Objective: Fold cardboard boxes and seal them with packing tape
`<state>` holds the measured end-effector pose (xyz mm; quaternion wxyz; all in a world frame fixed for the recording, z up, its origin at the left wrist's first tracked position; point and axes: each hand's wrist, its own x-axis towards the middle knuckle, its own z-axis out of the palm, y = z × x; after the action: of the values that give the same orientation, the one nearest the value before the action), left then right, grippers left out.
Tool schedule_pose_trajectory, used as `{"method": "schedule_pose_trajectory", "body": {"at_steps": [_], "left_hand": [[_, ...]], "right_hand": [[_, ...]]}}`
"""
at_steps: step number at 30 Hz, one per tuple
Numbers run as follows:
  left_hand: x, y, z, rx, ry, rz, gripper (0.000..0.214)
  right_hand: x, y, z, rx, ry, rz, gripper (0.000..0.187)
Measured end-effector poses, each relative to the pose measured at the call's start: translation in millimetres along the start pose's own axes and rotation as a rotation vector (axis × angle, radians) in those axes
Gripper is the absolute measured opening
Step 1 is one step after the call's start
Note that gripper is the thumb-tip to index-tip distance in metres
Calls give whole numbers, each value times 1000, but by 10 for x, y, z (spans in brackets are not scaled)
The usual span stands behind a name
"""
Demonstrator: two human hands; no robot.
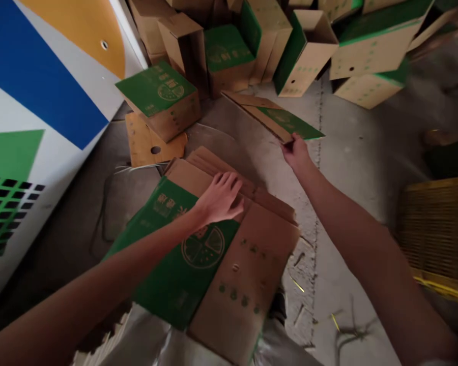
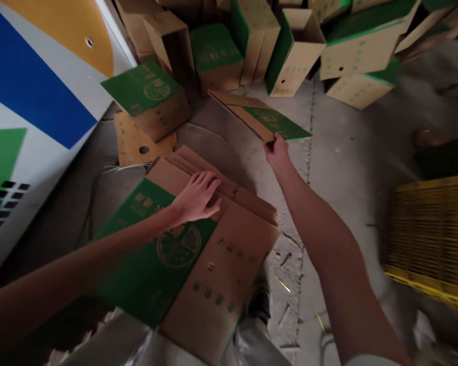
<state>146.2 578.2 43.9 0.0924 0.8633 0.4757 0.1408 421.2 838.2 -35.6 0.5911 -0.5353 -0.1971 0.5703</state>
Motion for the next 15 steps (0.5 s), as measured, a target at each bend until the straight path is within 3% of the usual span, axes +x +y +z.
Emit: {"method": "schedule_pose_trajectory", "body": {"at_steps": [5,8,11,13,15], "left_hand": [[-142,151,-133,87,45,51,42],[-535,603,-342,86,0,196,39],[-1398,1315,-413,-29,-186,399,28],[-2125,1744,-297,-141,-482,523,24],[-2748,2001,-89,-154,-762,425,28]], "right_hand": [[-651,-691,-105,-53,-65,-26,16],[-1169,-1142,-83,-57,-125,-52,18],[-1861,-1618,-51,-26,-153,-61,19],[-2396,-1916,-67,-19,-171,-66,18],[-2967,-2170,-148,-32,-188,-65,15]]}}
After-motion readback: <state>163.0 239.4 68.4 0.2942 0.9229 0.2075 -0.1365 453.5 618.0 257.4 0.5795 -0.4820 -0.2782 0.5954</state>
